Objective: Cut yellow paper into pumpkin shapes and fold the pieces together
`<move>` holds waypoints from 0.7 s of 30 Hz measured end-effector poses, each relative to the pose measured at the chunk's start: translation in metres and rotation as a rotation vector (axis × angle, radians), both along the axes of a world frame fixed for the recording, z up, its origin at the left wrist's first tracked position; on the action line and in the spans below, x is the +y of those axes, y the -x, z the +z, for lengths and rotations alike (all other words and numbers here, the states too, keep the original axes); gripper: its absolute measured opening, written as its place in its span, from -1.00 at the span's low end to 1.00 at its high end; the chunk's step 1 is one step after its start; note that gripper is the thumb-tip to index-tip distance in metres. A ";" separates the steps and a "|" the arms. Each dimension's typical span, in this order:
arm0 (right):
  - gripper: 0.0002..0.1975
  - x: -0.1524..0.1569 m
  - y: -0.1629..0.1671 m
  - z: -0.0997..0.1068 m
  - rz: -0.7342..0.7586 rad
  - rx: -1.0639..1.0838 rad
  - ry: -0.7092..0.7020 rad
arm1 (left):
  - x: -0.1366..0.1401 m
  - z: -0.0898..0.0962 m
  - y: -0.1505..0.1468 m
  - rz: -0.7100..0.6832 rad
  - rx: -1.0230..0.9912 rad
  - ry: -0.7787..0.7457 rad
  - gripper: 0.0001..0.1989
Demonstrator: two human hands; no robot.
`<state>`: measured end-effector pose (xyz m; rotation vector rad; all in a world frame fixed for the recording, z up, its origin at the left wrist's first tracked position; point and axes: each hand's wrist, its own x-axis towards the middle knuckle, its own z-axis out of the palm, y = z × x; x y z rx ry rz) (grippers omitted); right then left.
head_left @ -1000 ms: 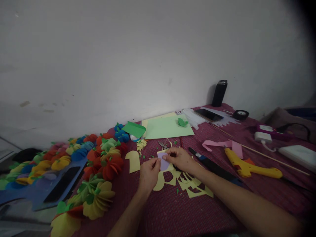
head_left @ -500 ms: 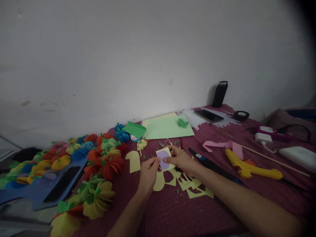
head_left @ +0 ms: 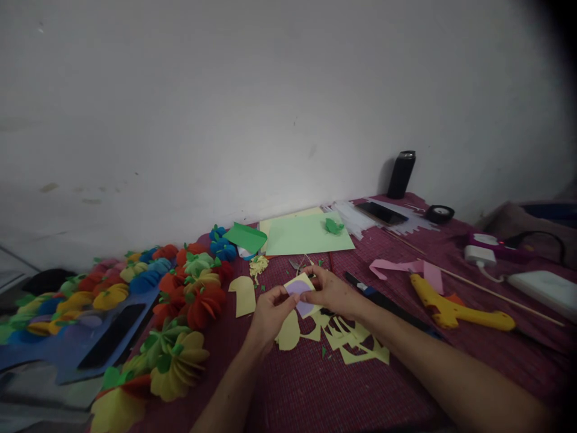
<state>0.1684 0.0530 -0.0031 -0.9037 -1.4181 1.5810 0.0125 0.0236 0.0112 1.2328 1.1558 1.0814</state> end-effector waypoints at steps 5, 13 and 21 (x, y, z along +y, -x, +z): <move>-0.61 -0.001 -0.001 0.002 0.047 -0.019 -0.022 | 0.001 -0.003 0.004 -0.020 0.005 0.056 -0.75; -0.62 0.000 -0.004 0.001 0.116 0.007 0.001 | 0.002 -0.010 0.009 -0.063 0.035 0.052 -0.74; -0.61 -0.001 -0.008 0.009 0.157 0.004 0.043 | -0.001 -0.007 0.010 -0.091 0.124 0.088 -0.68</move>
